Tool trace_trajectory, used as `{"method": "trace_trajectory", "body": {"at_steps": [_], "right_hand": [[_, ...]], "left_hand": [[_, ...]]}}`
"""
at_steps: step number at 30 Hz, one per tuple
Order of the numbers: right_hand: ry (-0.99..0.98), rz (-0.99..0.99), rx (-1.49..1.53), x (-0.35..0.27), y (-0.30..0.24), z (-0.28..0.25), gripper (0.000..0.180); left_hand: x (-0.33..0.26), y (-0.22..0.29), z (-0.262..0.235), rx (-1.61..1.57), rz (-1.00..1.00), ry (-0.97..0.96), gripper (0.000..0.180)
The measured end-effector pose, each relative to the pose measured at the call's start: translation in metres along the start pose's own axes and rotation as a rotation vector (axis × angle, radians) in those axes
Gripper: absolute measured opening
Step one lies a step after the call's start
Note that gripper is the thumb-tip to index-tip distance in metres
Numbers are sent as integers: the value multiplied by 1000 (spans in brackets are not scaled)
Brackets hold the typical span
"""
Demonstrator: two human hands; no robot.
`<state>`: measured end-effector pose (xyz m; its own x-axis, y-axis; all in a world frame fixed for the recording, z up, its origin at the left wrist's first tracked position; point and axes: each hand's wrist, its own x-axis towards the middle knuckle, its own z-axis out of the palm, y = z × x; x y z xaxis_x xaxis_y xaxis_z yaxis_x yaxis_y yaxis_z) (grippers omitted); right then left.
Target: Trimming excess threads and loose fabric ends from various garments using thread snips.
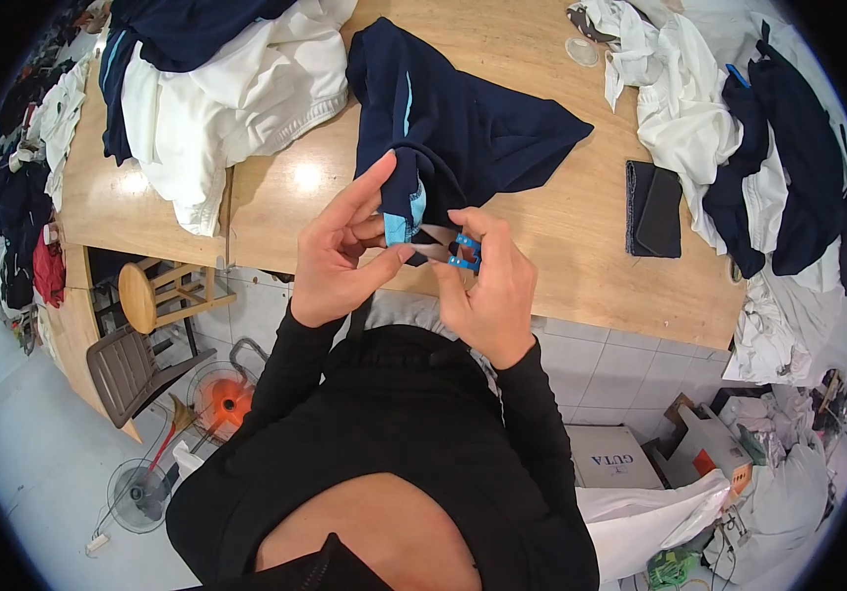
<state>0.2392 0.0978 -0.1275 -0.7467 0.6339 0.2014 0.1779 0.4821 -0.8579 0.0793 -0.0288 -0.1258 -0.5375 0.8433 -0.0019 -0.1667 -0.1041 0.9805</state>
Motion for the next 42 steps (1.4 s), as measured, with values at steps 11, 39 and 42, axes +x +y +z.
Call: {"method": "trace_trajectory", "body": {"at_steps": [11,39,42], "right_hand": [[153,-6,18,-7,11,11,38],[237,-270,-232,0,17,16,32],[240,-273,-245,0,18,16,31]], "left_hand": [[1,-5,-1,-15,49,-10,92],[1,-6,1,101,104,10,89],[1,-6,0,126,95,-7,88]]}}
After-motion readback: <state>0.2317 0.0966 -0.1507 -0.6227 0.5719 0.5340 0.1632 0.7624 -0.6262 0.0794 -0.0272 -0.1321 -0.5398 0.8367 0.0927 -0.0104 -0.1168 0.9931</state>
